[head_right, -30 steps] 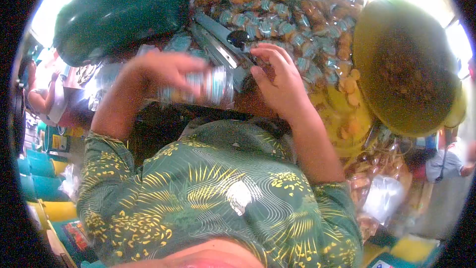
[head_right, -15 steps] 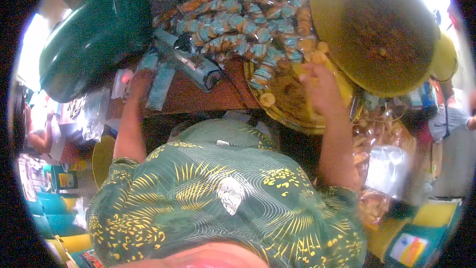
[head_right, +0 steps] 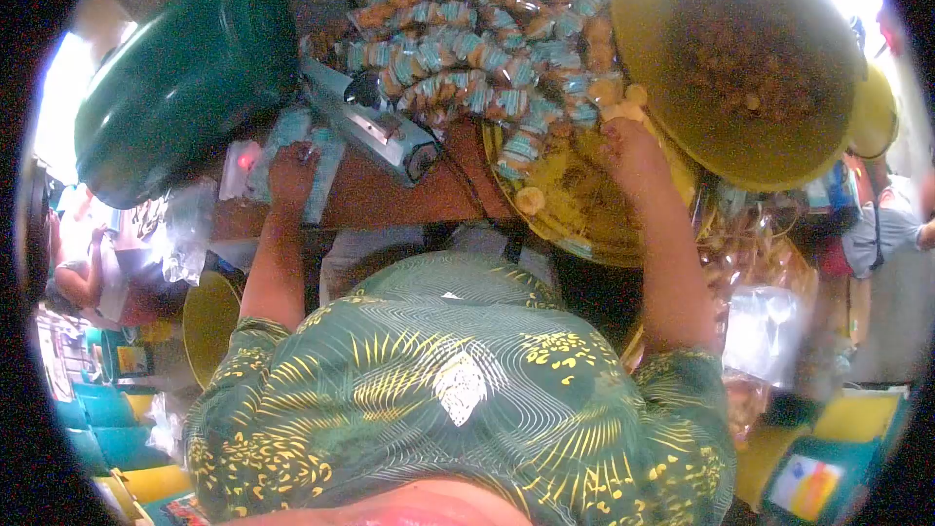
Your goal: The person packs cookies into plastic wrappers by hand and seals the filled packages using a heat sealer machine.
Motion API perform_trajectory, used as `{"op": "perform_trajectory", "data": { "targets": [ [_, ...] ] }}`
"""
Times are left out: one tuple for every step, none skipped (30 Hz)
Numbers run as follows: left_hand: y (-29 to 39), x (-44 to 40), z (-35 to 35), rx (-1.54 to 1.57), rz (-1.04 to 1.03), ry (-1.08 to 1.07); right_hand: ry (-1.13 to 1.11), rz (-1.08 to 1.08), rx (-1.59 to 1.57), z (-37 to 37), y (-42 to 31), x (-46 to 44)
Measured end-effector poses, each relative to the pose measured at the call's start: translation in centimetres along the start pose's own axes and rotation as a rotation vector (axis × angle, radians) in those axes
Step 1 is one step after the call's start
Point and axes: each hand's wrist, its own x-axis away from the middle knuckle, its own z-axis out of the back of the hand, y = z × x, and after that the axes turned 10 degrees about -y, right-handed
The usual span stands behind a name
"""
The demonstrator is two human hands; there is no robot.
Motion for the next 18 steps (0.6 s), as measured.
{"op": "perform_trajectory", "data": {
  "targets": [
    [0.1, 0.1, 0.0, 0.001, 0.003, -0.004, -0.058, 0.001, -0.012, -0.5, 0.0, 0.5],
    [0.1, 0.0, 0.2, 0.001, 0.006, -0.011, -0.118, 0.0, -0.024, -0.9, 0.1, 1.0],
    [0.1, 0.2, 0.2, 0.002, 0.012, -0.017, -0.178, 0.001, -0.036, -1.3, 0.0, 1.5],
    [0.2, 0.3, 0.4, 0.019, 0.036, -0.031, -0.164, -0.014, -0.055, -1.4, -0.3, 1.7],
    [0.5, 0.2, 0.6, 0.036, 0.058, -0.041, -0.145, -0.027, -0.074, -1.4, -0.9, 1.8],
    [0.7, 0.1, 0.7, 0.052, 0.077, -0.051, -0.124, -0.042, -0.095, -1.4, -1.2, 1.9],
    [0.8, 0.0, 0.8, 0.07, 0.082, -0.067, -0.057, -0.039, -0.074, -1.2, -1.1, 1.5],
    [0.9, 0.0, 0.9, 0.087, 0.087, -0.083, 0.011, -0.035, -0.054, -0.7, -0.4, 0.6],
    [0.8, 0.0, 1.0, 0.103, 0.094, -0.097, 0.079, -0.03, -0.033, -0.3, 0.2, -0.5],
    [0.5, -0.1, 0.8, 0.136, 0.087, -0.111, 0.157, -0.06, 0.039, -0.2, 1.1, -1.7],
    [0.0, -0.2, 0.4, 0.168, 0.083, -0.122, 0.235, -0.087, 0.112, -0.5, 2.2, -3.3],
    [-0.3, -0.2, 0.2, 0.201, 0.082, -0.131, 0.313, -0.11, 0.185, -0.4, 2.0, -4.4],
    [-0.4, -0.1, -0.3, 0.246, 0.076, -0.04, 0.165, -0.175, 0.179, 0.0, 2.0, -5.3],
    [0.0, 0.2, -0.6, 0.289, 0.07, 0.05, 0.015, -0.239, 0.174, 1.0, 1.1, -5.8],
    [0.0, 0.4, -0.7, 0.331, 0.065, 0.139, -0.137, -0.303, 0.17, 1.5, 0.5, -6.1],
    [-0.3, 0.6, -0.6, 0.329, 0.075, 0.094, -0.106, -0.279, 0.173, 1.1, 1.0, -6.5],
    [-0.5, 0.4, -0.6, 0.328, 0.081, 0.05, -0.071, -0.256, 0.177, 0.6, 1.3, -6.9],
    [-0.7, 0.2, -0.7, 0.329, 0.083, 0.003, -0.036, -0.238, 0.18, 0.3, 1.7, -7.2]
  ]
}}
